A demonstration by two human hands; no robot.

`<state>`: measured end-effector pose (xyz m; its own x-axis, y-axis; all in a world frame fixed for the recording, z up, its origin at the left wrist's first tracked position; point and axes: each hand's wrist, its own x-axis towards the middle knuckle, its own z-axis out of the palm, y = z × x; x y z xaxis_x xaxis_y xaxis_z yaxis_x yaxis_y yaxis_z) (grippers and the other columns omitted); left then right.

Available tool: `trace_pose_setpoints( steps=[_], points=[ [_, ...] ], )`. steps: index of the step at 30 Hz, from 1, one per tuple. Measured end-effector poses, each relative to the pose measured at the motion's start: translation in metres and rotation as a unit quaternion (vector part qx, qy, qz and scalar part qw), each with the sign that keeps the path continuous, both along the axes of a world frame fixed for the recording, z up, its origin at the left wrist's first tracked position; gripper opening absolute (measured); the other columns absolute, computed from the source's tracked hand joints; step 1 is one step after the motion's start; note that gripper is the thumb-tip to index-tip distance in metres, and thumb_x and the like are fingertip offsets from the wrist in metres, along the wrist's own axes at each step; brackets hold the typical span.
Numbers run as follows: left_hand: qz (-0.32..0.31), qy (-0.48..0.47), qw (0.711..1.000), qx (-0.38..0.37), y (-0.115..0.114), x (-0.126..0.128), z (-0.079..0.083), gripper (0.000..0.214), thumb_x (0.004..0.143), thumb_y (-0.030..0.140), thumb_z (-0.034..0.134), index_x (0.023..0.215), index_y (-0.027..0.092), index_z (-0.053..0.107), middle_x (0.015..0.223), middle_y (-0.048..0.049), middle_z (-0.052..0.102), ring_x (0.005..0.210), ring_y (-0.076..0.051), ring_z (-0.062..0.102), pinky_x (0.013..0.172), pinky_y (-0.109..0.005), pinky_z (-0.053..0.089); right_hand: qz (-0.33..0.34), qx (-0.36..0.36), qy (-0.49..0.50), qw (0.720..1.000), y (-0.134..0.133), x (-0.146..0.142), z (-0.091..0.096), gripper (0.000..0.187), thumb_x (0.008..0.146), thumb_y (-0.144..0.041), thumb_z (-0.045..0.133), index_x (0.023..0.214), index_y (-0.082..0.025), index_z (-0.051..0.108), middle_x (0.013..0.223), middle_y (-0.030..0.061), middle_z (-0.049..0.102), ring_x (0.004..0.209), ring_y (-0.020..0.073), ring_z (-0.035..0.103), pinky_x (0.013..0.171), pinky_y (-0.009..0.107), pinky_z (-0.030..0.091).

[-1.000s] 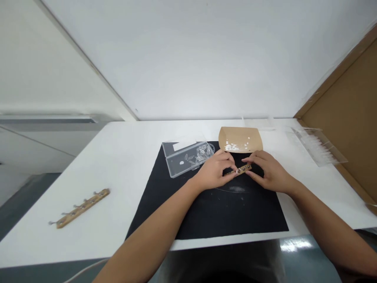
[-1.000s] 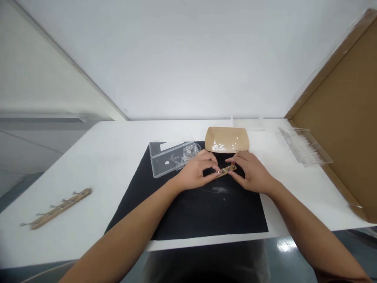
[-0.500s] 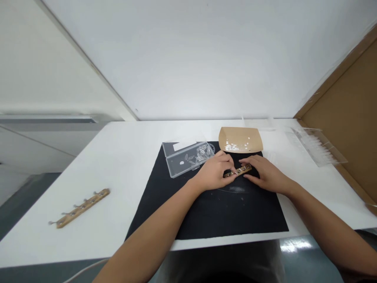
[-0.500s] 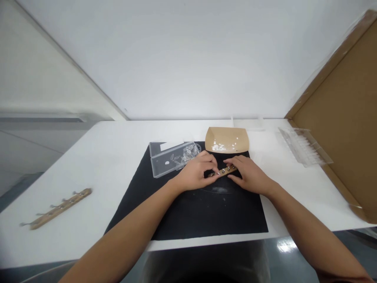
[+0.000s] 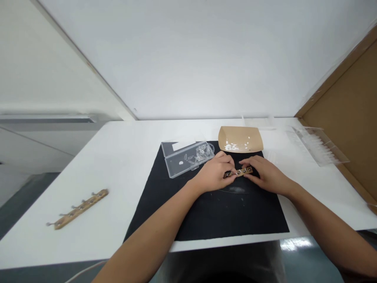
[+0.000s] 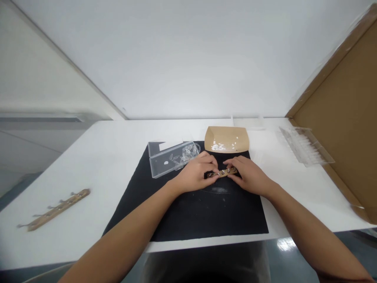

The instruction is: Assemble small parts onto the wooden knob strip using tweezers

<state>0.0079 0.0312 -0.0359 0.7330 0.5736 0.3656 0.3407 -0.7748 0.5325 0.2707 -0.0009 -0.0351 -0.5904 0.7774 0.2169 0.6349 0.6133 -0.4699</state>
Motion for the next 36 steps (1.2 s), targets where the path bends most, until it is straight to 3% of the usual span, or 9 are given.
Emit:
trace_pose_setpoints(
  steps=[5, 14, 22, 36],
  points=[
    [-0.006, 0.024, 1.000, -0.002, -0.0004, -0.0003, 0.0004, 0.012, 0.098, 0.023, 0.067, 0.098, 0.019, 0.078, 0.103, -0.0070, 0.070, 0.098, -0.023, 0.055, 0.089, -0.036, 0.047, -0.001, 0.005, -0.003, 1.000, -0.0006, -0.0003, -0.0004, 0.037, 0.099, -0.026, 0.064, 0.136, -0.027, 0.058, 0.117, 0.0094, 0.070, 0.106, 0.0285, 0.066, 0.092, 0.049, 0.057],
    [-0.011, 0.023, 1.000, -0.005, 0.0012, -0.0019, -0.0018, 0.009, 0.095, 0.023, 0.069, 0.095, 0.019, 0.077, 0.100, -0.0070, 0.072, 0.093, -0.022, 0.057, 0.085, -0.035, 0.047, -0.004, 0.008, 0.006, 1.000, -0.0014, -0.0006, 0.0005, 0.037, 0.098, -0.025, 0.065, 0.134, -0.028, 0.061, 0.117, 0.0097, 0.072, 0.106, 0.0290, 0.067, 0.091, 0.050, 0.058],
    [-0.016, 0.001, 0.999, -0.035, 0.0019, -0.0001, -0.0017, 0.009, 0.091, 0.014, 0.068, 0.095, 0.019, 0.075, 0.092, -0.0032, 0.075, 0.086, -0.018, 0.063, 0.087, -0.035, 0.047, -0.015, -0.010, 0.002, 1.000, -0.0029, -0.0007, -0.0010, 0.049, 0.099, -0.025, 0.064, 0.146, -0.028, 0.051, 0.125, 0.0104, 0.070, 0.113, 0.0295, 0.066, 0.097, 0.052, 0.058],
    [0.000, 0.006, 1.000, -0.027, 0.0030, -0.0017, -0.0024, 0.017, 0.085, 0.008, 0.067, 0.094, 0.021, 0.074, 0.091, -0.0013, 0.074, 0.085, -0.019, 0.061, 0.086, -0.036, 0.048, -0.019, -0.017, -0.004, 1.000, -0.0038, 0.0002, -0.0026, 0.051, 0.098, -0.024, 0.065, 0.147, -0.029, 0.049, 0.125, 0.0100, 0.070, 0.114, 0.0310, 0.066, 0.097, 0.053, 0.059]
  ],
)
